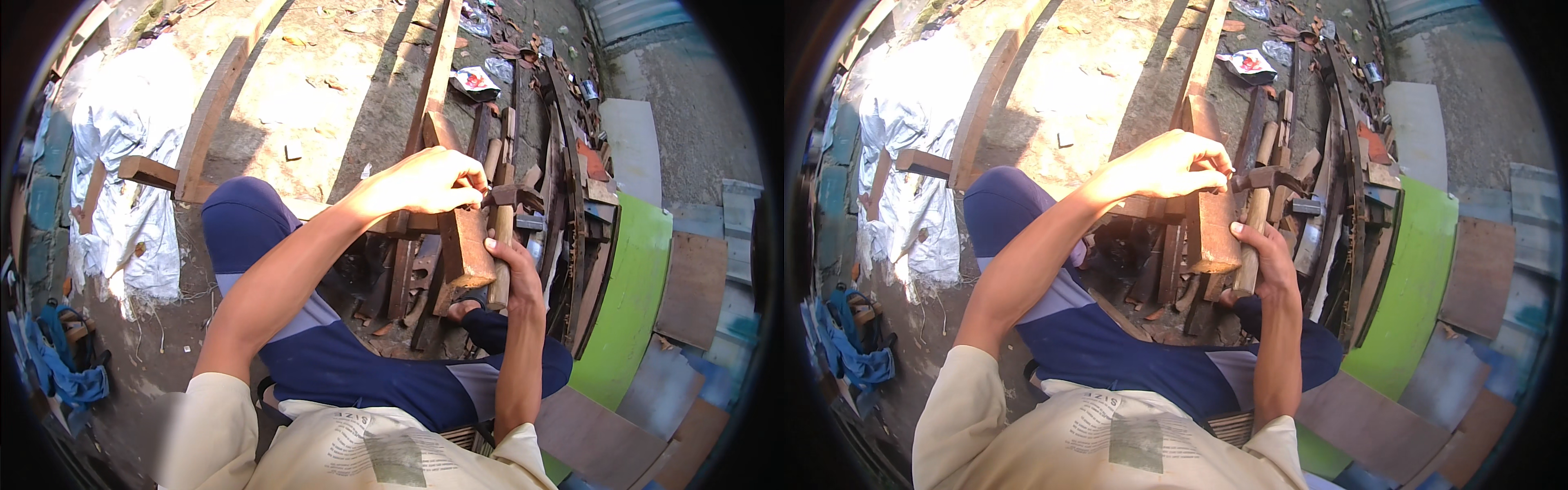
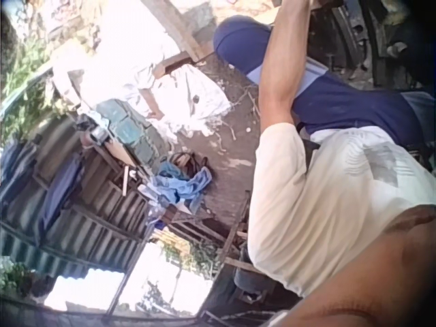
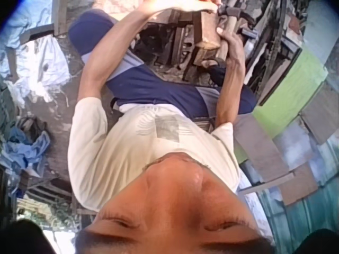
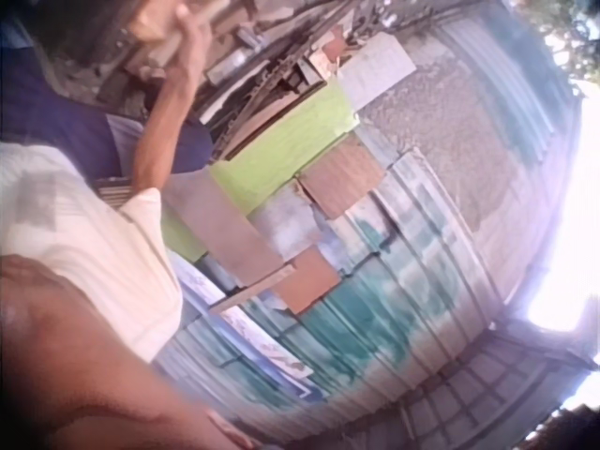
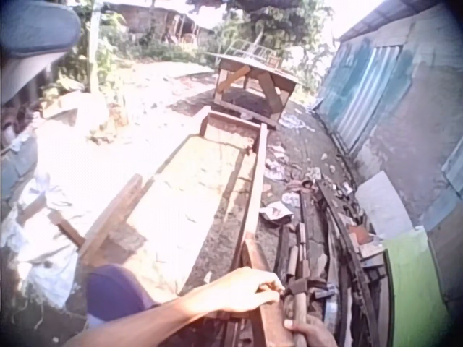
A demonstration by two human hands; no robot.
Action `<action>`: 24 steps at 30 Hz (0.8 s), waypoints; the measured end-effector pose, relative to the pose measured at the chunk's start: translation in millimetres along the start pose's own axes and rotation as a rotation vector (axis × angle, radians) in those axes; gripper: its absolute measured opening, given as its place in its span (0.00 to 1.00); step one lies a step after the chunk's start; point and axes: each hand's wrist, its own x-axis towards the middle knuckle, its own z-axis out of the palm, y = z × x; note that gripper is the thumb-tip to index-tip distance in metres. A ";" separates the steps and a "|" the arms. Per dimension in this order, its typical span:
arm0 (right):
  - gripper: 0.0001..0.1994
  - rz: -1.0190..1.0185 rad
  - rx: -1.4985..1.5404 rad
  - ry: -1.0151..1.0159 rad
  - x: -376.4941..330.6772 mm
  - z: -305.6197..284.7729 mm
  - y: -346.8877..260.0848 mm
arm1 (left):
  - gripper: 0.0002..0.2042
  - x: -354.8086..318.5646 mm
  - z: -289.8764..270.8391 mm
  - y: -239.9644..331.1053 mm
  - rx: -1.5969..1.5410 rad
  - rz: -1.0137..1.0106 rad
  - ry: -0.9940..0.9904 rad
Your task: The person sits on the ground and uses a hammer to drive nails into a wooden plank. The person repeatedly positions nails and strikes them with the hammer, occasionally adjusting the plank's position.
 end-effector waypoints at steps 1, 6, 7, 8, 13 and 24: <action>0.21 0.006 0.010 -0.003 0.5 -1.1 0.9 | 0.13 0.1 0.1 -0.5 -0.004 0.005 0.001; 0.21 0.018 0.025 -0.025 1.5 -1.4 1.9 | 0.13 -1.3 -2.0 -1.2 0.044 0.030 0.001; 0.20 0.018 0.030 -0.025 2.1 -1.7 2.5 | 0.14 -1.4 -2.2 -2.5 0.044 0.042 0.001; 0.20 0.017 0.035 -0.023 2.3 -2.6 2.8 | 0.14 -0.5 -1.7 -4.3 0.051 0.058 -0.005; 0.21 0.018 0.067 -0.034 1.6 -3.2 3.2 | 0.13 0.5 -0.9 -4.0 0.063 0.107 0.007; 0.24 0.010 0.074 -0.066 1.2 -2.1 1.9 | 0.14 -0.3 -3.4 -6.7 0.021 0.087 -0.016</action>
